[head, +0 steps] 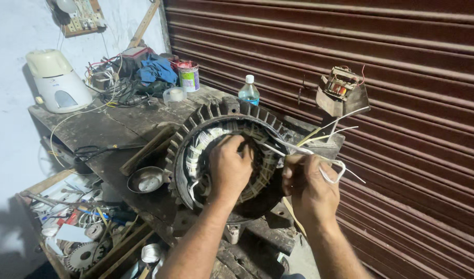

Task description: The person inserts white insulated wire into the slots of a motor stator, using a hammer to tap the wire ends into place. The person repeatedly adjusts the wire and taps it with the hammer to secure it within the stator slots.

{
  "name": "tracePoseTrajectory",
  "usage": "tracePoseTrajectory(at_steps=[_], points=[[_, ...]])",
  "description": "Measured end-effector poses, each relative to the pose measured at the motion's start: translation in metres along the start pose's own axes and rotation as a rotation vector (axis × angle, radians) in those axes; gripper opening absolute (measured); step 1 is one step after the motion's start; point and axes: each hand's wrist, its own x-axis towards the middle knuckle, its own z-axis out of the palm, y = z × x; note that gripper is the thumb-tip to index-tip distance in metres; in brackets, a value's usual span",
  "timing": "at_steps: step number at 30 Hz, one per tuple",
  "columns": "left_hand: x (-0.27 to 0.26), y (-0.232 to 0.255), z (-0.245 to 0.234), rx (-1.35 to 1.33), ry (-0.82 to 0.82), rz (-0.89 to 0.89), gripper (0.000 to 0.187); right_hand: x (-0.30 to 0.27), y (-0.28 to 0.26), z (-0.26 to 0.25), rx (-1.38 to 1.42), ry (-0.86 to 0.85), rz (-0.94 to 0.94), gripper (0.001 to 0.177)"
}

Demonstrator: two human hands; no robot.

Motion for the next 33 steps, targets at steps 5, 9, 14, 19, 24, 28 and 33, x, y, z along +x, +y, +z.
tracePoseTrajectory(at_steps=[5, 9, 14, 19, 24, 28, 33], points=[[-0.007, -0.003, 0.009, 0.07, 0.035, 0.138, 0.013, 0.002, -0.002, 0.002, 0.028, 0.018, 0.018, 0.046], [-0.008, -0.005, 0.008, 0.113, 0.053, 0.196, 0.015, 0.002, -0.001, 0.003, 0.033, 0.005, 0.018, 0.047], [-0.005, -0.006, 0.01, 0.101, 0.034, 0.223, 0.01, -0.001, -0.006, 0.006, 0.005, 0.022, 0.035, 0.047], [-0.005, -0.008, 0.018, 0.018, 0.048, 0.04, 0.014, -0.004, -0.008, 0.015, -0.011, 0.065, 0.051, 0.046], [-0.012, -0.003, 0.019, -0.042, 0.095, 0.014, 0.009, -0.001, -0.012, 0.017, 0.003, 0.059, 0.057, 0.043], [-0.024, 0.0, 0.004, -0.386, 0.019, -0.319, 0.004, 0.002, -0.012, 0.01, 0.035, -0.022, 0.044, 0.042], [-0.022, 0.004, -0.004, 0.004, 0.048, 0.115, 0.033, -0.006, -0.009, 0.015, -0.069, -0.135, -0.107, 0.037]])
